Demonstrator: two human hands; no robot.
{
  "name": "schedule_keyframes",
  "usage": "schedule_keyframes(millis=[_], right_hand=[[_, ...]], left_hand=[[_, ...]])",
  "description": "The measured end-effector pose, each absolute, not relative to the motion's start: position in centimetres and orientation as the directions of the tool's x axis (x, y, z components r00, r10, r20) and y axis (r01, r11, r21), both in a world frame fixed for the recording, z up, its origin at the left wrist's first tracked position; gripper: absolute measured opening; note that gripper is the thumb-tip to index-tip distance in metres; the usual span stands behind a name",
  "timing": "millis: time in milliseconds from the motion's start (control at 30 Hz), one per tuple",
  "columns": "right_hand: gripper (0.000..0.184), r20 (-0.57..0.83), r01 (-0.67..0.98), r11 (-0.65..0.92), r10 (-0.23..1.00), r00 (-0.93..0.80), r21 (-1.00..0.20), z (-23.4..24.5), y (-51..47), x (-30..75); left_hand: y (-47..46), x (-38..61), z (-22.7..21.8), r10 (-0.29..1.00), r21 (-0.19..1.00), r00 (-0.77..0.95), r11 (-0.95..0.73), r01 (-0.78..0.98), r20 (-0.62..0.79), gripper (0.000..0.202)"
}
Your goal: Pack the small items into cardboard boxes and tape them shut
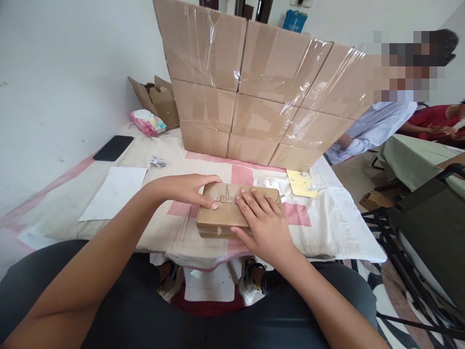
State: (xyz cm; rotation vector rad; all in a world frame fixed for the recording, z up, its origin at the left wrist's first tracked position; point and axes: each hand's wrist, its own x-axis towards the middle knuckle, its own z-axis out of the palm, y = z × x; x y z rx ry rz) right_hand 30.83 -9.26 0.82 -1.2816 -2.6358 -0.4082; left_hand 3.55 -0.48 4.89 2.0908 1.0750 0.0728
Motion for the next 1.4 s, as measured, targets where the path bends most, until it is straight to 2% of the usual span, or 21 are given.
schedule_keyframes(millis=[200,400,500,567,633,700,733,800,833,900,1033,1100,1167,1233,1333,1400], right_hand=[[0.060,0.329,0.809,0.564,0.742,-0.584,0.162,0.4,-9.0,30.4],[0.055,0.377,0.808,0.566,0.722,-0.580,0.160,0.2,-9.5,29.7],[0.041,0.414,0.706,0.701,0.616,-0.671,0.101,0.2,-9.3,31.0],[0.033,0.502,0.641,0.767,0.541,-0.675,0.034,0.3,-8.0,33.4],[0.035,0.643,0.713,0.698,0.574,-0.507,-0.060,0.6,-5.7,37.3],[0.037,0.728,0.862,0.444,0.671,-0.139,-0.244,0.6,-2.6,42.1],[0.037,0.719,0.892,0.305,0.695,0.031,-0.333,0.4,-1.0,44.6],[0.040,0.584,0.896,0.021,0.765,0.272,-0.444,-0.4,1.9,48.9],[0.045,0.497,0.882,-0.101,0.794,0.350,-0.460,-1.0,3.0,50.5],[0.053,0.420,0.868,-0.189,0.814,0.400,-0.460,-2.7,4.5,52.5],[0.054,0.272,0.877,-0.247,0.885,0.377,-0.412,-5.7,5.8,53.3],[0.051,0.183,0.887,-0.266,0.918,0.353,-0.376,-6.2,6.3,53.7],[0.047,0.103,0.896,-0.291,0.934,0.342,-0.337,-6.1,7.2,54.5],[0.042,0.034,0.904,-0.311,0.942,0.335,-0.294,-5.9,8.0,55.5],[0.035,-0.041,0.923,-0.306,0.952,0.305,-0.234,-6.0,8.9,56.6],[0.034,-0.058,0.937,-0.287,0.958,0.281,-0.197,-6.5,9.1,56.8]], left_hand=[[0.4,3.7,3.1,0.740,0.726,0.654,-0.363,0.584,-0.157,0.053],[0.3,4.0,2.7,0.753,0.759,0.642,-0.333,0.559,-0.142,0.054],[0.0,4.1,2.4,0.774,0.794,0.621,-0.300,0.529,-0.122,0.051],[-0.3,4.2,2.1,0.789,0.827,0.598,-0.241,0.508,-0.137,0.050],[-0.6,4.3,1.9,0.796,0.858,0.580,-0.165,0.486,-0.175,0.050],[-1.0,4.4,1.7,0.799,0.873,0.567,-0.117,0.473,-0.200,0.048],[-1.1,4.4,1.7,0.801,0.876,0.563,-0.110,0.470,-0.202,0.047],[-1.3,4.5,1.5,0.809,0.875,0.553,-0.108,0.472,-0.198,0.045],[-1.4,4.5,1.4,0.816,0.875,0.544,-0.106,0.473,-0.196,0.046],[-1.5,4.5,1.1,0.828,0.883,0.525,-0.083,0.462,-0.197,0.055],[-1.4,4.2,0.4,0.816,0.908,0.521,0.009,0.418,-0.248,0.094],[-1.6,4.0,-0.2,0.824,0.917,0.513,0.020,0.397,-0.241,0.105],[-2.1,3.7,-1.4,0.852,0.946,0.496,-0.002,0.324,-0.168,0.111],[-3.2,3.3,-2.9,0.886,0.981,0.460,-0.038,0.193,-0.056,0.113],[-5.3,2.7,-5.1,0.954,0.996,0.288,-0.091,0.017,0.082,0.102],[-6.4,2.2,-5.8,0.977,0.993,0.179,-0.115,0.010,0.112,0.090]])
